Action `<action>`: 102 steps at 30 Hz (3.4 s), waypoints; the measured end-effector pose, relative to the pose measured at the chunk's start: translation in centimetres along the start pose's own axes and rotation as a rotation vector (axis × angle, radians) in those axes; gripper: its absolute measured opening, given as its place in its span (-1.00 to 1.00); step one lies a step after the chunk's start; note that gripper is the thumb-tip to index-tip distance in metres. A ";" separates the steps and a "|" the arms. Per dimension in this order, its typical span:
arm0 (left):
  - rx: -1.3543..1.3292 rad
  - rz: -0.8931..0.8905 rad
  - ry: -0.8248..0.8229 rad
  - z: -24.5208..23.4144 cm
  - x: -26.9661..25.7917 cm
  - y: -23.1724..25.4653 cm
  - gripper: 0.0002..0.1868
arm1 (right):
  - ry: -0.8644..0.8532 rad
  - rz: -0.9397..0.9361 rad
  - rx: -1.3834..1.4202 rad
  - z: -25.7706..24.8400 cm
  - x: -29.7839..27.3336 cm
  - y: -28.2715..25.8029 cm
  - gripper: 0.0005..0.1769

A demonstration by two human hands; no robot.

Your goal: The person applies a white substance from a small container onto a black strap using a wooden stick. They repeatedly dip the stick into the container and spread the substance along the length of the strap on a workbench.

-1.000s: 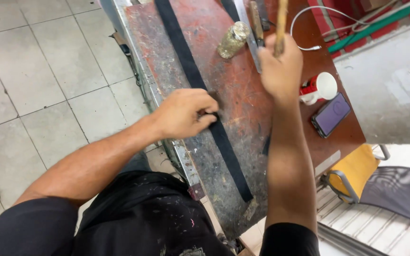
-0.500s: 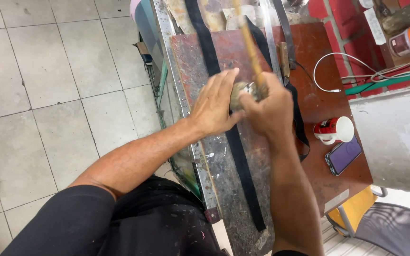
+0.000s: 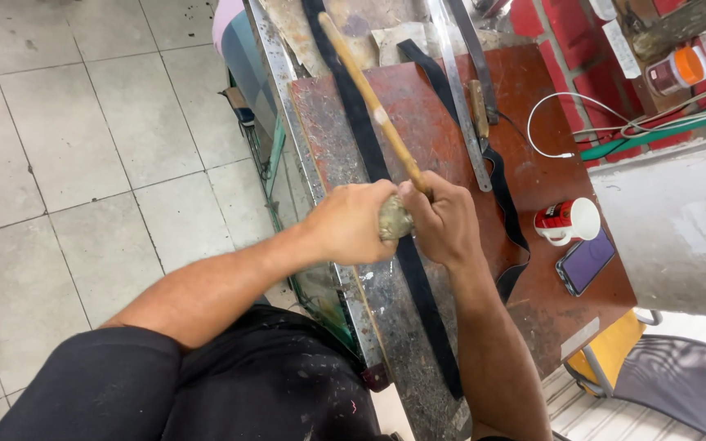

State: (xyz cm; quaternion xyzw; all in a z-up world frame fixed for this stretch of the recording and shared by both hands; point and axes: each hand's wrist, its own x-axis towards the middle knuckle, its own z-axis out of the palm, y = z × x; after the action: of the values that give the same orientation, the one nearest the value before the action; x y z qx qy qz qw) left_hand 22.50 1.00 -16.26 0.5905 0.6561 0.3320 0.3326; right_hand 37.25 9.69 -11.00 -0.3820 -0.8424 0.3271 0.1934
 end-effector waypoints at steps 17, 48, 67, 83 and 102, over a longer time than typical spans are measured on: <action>-0.253 -0.039 -0.024 -2.1 1.5 0.0 -0.48 | 0.102 -0.173 -0.199 0.4 1.6 0.0 -0.45; -0.527 0.331 -0.211 -4.6 1.4 -5.9 -0.27 | 0.271 0.492 -0.418 -4.2 2.0 15.6 -0.44; -0.029 0.105 0.254 1.3 14.8 -5.8 0.12 | 0.586 -0.038 0.484 -8.7 -8.3 8.8 -0.50; 0.380 0.470 0.231 7.7 -2.6 -3.9 -0.28 | 0.344 -0.302 0.602 -7.7 0.1 6.9 -0.83; 0.639 0.344 0.517 11.7 -5.6 -0.4 -0.67 | 0.018 0.390 0.006 -6.6 -26.3 10.8 -0.84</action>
State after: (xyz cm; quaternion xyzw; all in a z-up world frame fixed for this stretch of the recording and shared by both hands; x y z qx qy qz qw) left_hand 32.47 -4.13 -22.90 0.6619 0.6795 0.2997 -0.1016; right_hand 63.30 -2.55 -15.88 -0.5402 -0.7497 0.3575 0.1353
